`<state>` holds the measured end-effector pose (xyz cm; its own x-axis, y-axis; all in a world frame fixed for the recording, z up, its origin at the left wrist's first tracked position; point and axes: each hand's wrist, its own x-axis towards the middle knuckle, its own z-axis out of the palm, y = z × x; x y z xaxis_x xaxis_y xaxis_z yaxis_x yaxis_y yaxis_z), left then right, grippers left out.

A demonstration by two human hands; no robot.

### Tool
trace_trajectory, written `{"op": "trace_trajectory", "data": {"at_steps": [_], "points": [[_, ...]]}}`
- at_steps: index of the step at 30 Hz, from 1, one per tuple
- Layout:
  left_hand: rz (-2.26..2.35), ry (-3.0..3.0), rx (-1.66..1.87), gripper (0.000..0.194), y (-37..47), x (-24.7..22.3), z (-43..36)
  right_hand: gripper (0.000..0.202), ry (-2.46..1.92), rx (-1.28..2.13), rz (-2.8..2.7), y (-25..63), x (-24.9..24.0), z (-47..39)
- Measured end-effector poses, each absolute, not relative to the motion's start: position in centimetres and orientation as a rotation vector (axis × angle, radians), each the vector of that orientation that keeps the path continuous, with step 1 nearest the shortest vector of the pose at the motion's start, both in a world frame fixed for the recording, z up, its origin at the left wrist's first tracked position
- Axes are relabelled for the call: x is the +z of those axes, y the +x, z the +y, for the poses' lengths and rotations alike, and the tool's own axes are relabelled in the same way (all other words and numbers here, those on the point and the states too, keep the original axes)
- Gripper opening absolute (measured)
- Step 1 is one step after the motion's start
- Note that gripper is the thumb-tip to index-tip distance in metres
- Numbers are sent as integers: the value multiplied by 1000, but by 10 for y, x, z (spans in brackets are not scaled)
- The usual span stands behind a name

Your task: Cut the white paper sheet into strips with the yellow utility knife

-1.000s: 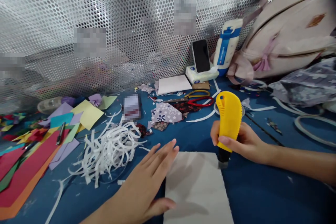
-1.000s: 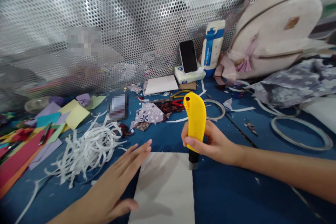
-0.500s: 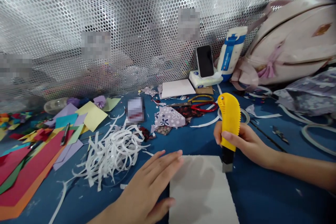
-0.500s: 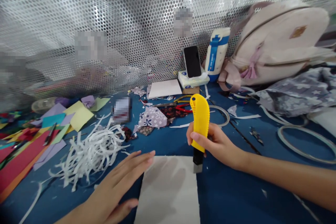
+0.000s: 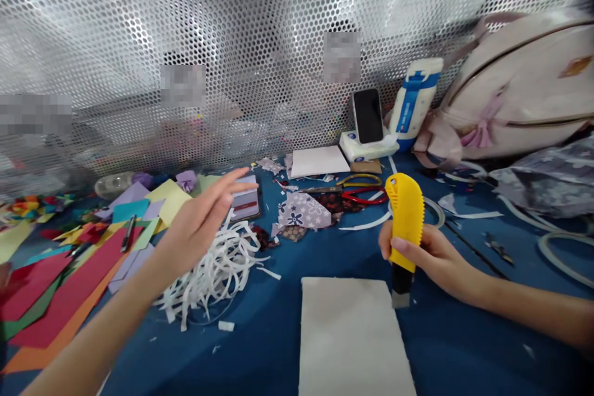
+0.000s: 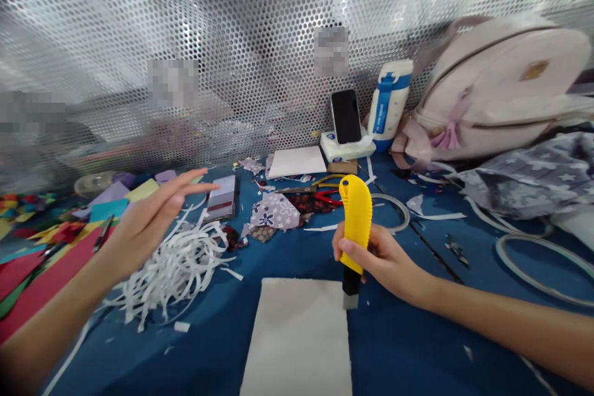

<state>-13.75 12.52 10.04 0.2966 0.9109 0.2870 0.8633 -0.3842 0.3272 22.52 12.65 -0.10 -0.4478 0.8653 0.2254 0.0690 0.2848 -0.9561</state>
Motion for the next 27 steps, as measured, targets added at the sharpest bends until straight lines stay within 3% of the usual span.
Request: {"op": "trace_trajectory", "data": {"at_steps": [3,8,27], "points": [[1719,2456,538,55,-164,92,174,43,-855,1220,-1748,225,-3,127],[1771,2463,470,36,-189,66,219,42,-824,1195,-1757,225,-5,127],[1758,2645,388,36,-195,27,234,41,-845,1215,-1758,224,-2,127]]}}
